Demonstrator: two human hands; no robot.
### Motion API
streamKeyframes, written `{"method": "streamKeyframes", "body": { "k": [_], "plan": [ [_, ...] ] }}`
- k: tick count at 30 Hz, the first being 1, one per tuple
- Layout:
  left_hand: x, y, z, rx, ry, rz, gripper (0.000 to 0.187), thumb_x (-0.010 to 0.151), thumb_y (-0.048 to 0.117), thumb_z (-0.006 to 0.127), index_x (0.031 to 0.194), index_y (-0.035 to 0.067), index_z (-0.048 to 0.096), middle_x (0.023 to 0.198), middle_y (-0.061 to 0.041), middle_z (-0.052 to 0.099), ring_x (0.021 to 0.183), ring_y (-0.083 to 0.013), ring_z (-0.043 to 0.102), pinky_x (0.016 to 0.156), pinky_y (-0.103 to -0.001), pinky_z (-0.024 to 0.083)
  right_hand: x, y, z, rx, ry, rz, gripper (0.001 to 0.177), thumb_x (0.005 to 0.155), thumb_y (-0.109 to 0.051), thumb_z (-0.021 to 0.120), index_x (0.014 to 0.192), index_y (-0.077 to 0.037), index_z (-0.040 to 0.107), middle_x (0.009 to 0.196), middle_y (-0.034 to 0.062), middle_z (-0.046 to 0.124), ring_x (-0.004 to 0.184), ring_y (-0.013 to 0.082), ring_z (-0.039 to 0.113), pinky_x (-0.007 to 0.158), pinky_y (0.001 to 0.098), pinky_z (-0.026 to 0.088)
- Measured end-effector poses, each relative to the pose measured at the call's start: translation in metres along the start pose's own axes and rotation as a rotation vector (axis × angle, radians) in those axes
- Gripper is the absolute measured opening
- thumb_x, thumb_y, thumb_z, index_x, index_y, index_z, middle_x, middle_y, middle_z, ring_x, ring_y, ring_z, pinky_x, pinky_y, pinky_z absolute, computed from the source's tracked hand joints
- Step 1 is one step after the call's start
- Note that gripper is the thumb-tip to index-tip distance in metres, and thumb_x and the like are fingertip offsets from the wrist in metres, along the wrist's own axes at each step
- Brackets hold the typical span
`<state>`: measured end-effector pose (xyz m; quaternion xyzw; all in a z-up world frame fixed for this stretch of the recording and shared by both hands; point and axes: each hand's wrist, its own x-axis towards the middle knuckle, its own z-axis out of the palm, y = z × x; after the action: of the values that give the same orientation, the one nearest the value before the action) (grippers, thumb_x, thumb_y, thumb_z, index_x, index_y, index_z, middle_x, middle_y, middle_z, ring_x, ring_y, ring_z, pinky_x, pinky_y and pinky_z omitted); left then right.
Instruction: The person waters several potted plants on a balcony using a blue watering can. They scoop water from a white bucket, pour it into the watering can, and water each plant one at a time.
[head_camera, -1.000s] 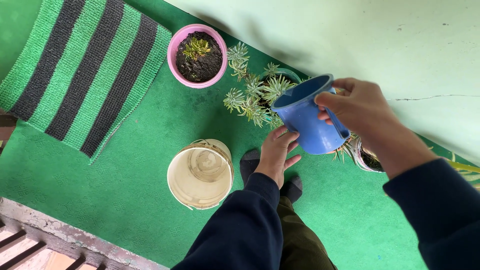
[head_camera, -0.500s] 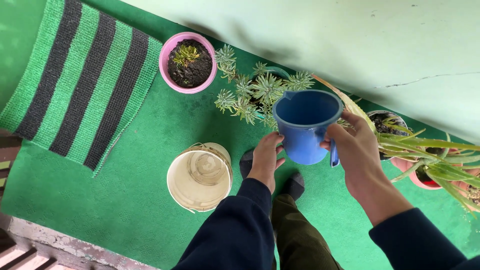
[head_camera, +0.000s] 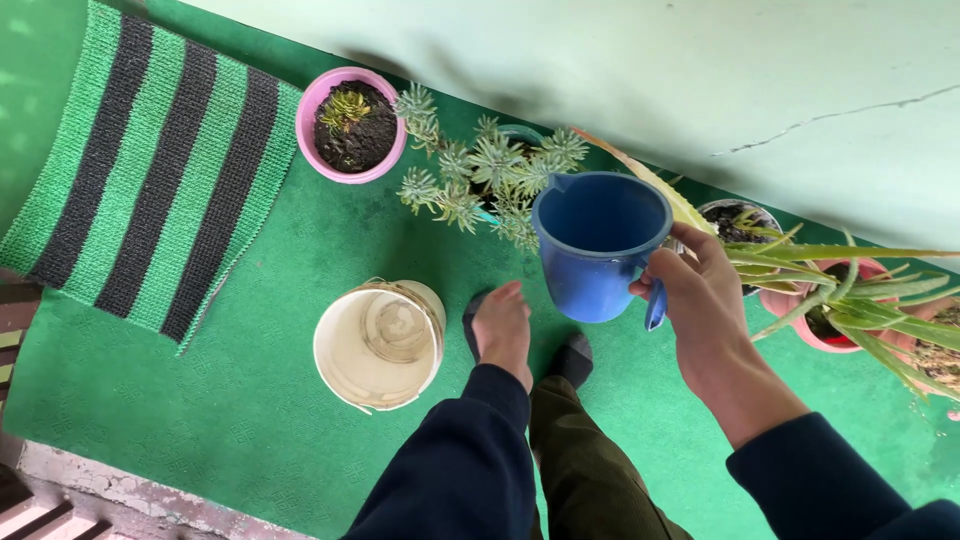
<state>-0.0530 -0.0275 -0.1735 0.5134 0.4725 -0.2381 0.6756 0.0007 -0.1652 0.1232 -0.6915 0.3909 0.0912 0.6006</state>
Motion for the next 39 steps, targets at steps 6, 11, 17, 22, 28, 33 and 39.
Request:
{"method": "streamKeyframes", "body": {
  "k": [6,11,17,22,28,33,39],
  "plan": [
    [-0.193,0.121,0.018,-0.095,0.059,-0.125,0.046,0.101,0.000,0.034,0.133,0.015,0.064,0.145,-0.011,0.047,0.145,-0.0266,0.042,0.107,-0.036,0.059,0.002,0.012,-0.023,-0.030,-0.061,0.008,0.065,0.085,-0.007,0.057,0.148,0.002,0.049,0.086,0.0136,0.061,0.080,0.0237,0.066,0.083,0.0372,0.061],
    [-0.196,0.112,0.027,-0.124,0.164,-0.157,0.041,0.101,-0.003,0.036,0.123,0.012,0.067,0.138,-0.012,0.050,0.134,-0.0230,0.052,0.097,-0.032,0.065,-0.002,0.011,-0.030,0.002,-0.053,-0.011,0.064,0.083,-0.007,0.059,0.146,0.004,0.051,0.081,0.0117,0.060,0.076,0.0220,0.066,0.079,0.0340,0.058],
    [-0.188,0.098,0.033,-0.111,0.212,-0.112,0.040,0.099,-0.004,0.036,0.110,0.010,0.072,0.120,-0.009,0.056,0.118,-0.0183,0.058,0.091,-0.028,0.068,0.003,0.012,-0.040,0.042,-0.055,-0.023,0.064,0.081,-0.006,0.060,0.143,0.004,0.053,0.075,0.0107,0.060,0.072,0.0207,0.066,0.075,0.0319,0.058],
    [-0.199,0.110,0.043,-0.081,0.309,-0.120,0.034,0.097,-0.005,0.040,0.090,0.008,0.071,0.111,-0.008,0.061,0.107,-0.0165,0.062,0.086,-0.027,0.069,0.006,0.008,-0.044,0.049,-0.045,-0.029,0.065,0.077,-0.006,0.059,0.141,0.004,0.055,0.073,0.0100,0.060,0.071,0.0201,0.066,0.075,0.0297,0.056],
    [-0.183,0.096,0.045,-0.091,0.445,-0.118,0.027,0.095,-0.001,0.047,0.079,0.012,0.064,0.088,-0.010,0.068,0.084,-0.0199,0.072,0.069,-0.024,0.069,0.008,0.001,-0.047,0.020,-0.068,-0.050,0.067,0.076,-0.006,0.060,0.142,0.004,0.055,0.074,0.0090,0.060,0.071,0.0189,0.066,0.075,0.0294,0.054],
    [-0.184,0.096,0.051,0.081,0.419,-0.114,0.031,0.093,-0.002,0.050,0.074,0.016,0.068,0.076,-0.003,0.069,0.074,-0.0115,0.067,0.068,-0.021,0.057,0.011,-0.005,-0.043,0.007,-0.108,-0.051,0.068,0.076,-0.008,0.060,0.143,0.003,0.054,0.075,0.0084,0.060,0.072,0.0186,0.067,0.075,0.0289,0.053],
    [-0.173,0.092,0.045,0.246,0.328,-0.073,0.028,0.093,0.014,0.047,0.094,0.021,0.073,0.089,-0.002,0.068,0.082,-0.0155,0.058,0.076,-0.033,0.053,0.018,-0.005,-0.037,-0.054,-0.136,-0.004,0.071,0.075,-0.010,0.062,0.145,-0.001,0.053,0.078,0.0081,0.061,0.074,0.0170,0.067,0.080,0.0293,0.056]
  ]
}}
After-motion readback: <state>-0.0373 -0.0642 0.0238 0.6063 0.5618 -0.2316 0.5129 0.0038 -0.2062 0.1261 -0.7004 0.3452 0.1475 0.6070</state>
